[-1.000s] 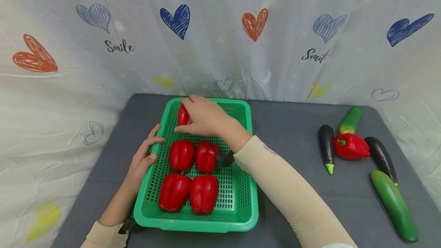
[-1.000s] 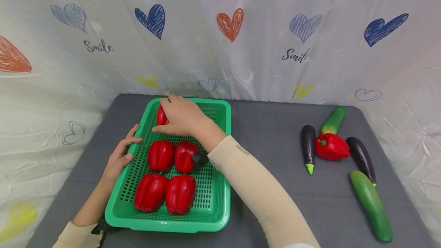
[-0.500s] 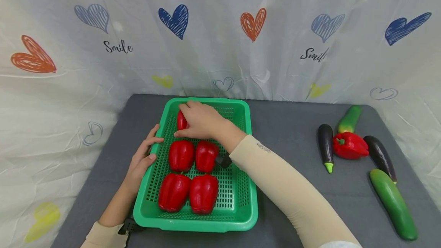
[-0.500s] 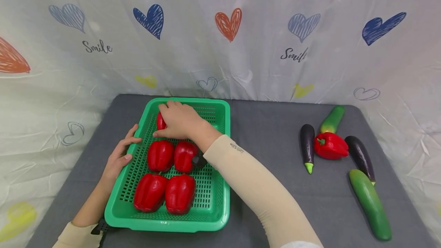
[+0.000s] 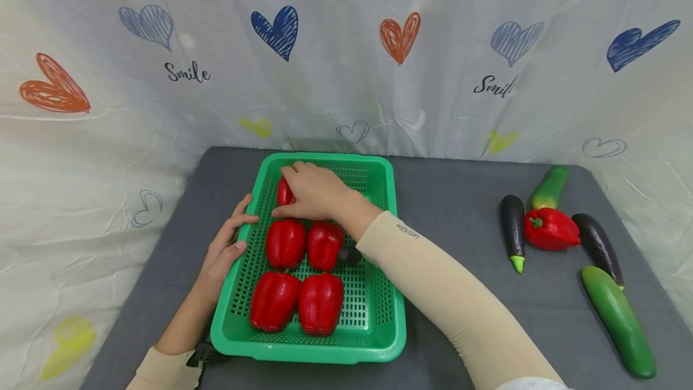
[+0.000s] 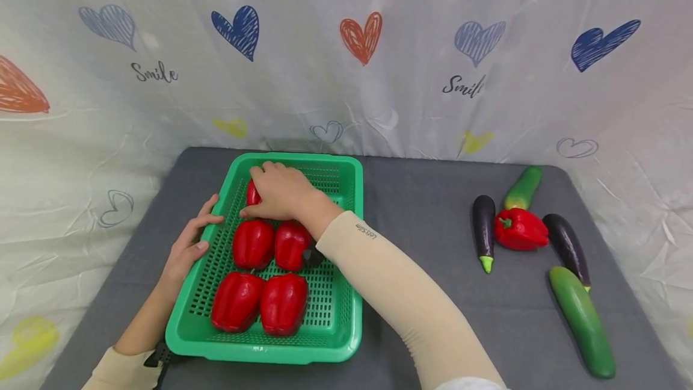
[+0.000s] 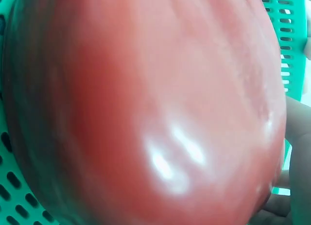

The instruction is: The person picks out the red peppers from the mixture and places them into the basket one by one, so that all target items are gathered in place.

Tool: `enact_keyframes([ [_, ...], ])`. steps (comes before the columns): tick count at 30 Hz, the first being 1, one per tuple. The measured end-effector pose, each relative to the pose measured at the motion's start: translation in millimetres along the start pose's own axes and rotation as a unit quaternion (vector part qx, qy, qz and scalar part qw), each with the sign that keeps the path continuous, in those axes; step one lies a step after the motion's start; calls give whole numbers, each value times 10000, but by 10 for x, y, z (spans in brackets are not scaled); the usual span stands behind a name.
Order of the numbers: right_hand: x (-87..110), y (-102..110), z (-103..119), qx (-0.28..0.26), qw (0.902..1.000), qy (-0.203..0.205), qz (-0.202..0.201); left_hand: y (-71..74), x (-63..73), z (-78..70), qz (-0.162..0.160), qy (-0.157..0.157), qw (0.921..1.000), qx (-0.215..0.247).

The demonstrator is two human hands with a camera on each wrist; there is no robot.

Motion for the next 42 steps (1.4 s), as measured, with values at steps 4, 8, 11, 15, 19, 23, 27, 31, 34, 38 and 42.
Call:
enact_keyframes([
  [4,-5,-8,-2,-63,10000,2,-2,2,-7,-4,-9,-21,10000,-18],
  [8,-14,-27,-2,-103,9999,-14,14,5,-7,-11,-5,-114,9999,-70],
  [11,-17,-44,-6,-92,9999,-26,41,4,-4,-18,-9,-195,9998,-101],
  [15,-12,-62,-12,-125,9999,-16,95,2,-1,-16,-27,-197,9997,-132],
  [19,3,-66,-27,-285,9995,-40,121,5,0,0,-41,-103,9998,-165],
  [23,24,-64,-36,-425,9990,-34,137,5,-3,13,-28,-53,9999,-143],
  [27,39,-76,-37,-485,9985,-41,253,3,-3,26,-41,-125,9998,-124],
  [31,52,-96,-40,-515,9977,-104,426,-3,-10,-6,-113,-283,9995,-99],
  [34,59,-102,-44,-527,9973,-139,498,-10,-16,-41,-129,-352,9993,-45],
  [38,61,-102,-48,-544,9969,-169,538,-15,-17,-55,-114,-347,9993,-36],
  [42,58,-101,-56,-516,9973,-177,490,-16,-13,-37,-128,-237,9996,-65],
])
Point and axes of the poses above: each hand's wrist, its own x-axis away from the middle knuckle, its own y-axis out of the back of the hand, z = x × y, the point moved 6 cm from there along -x, towards the middle knuckle, and after that the axes turned 14 degrees about -x, right-handed, at the moved point
